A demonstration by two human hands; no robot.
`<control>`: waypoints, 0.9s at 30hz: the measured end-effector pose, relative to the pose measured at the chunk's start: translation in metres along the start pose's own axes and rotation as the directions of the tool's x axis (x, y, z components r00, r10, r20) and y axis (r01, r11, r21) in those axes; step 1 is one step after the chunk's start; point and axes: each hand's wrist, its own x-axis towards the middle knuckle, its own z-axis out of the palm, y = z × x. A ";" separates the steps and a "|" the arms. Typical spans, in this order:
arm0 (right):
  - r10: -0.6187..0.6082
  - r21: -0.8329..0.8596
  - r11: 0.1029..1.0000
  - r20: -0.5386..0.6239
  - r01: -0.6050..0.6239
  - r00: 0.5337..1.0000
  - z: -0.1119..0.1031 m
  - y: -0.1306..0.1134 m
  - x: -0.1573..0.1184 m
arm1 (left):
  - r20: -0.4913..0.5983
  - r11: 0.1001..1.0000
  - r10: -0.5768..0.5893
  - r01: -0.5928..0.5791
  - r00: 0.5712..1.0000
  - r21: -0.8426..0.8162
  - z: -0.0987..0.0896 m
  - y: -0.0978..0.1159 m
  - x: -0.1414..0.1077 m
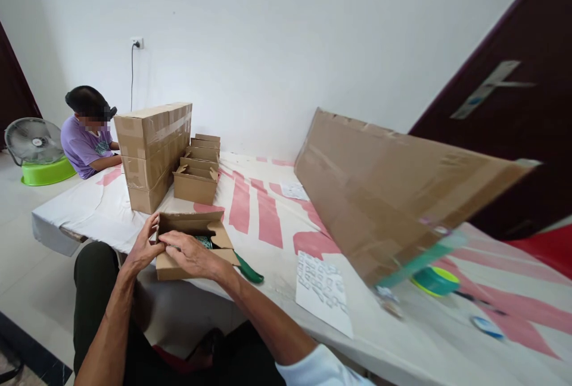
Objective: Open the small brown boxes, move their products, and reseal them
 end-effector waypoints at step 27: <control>0.456 -0.590 0.744 0.103 -0.315 0.884 -0.050 0.048 -0.009 | 0.059 1.000 -0.002 0.002 0.998 -0.001 0.003 -0.008 -0.009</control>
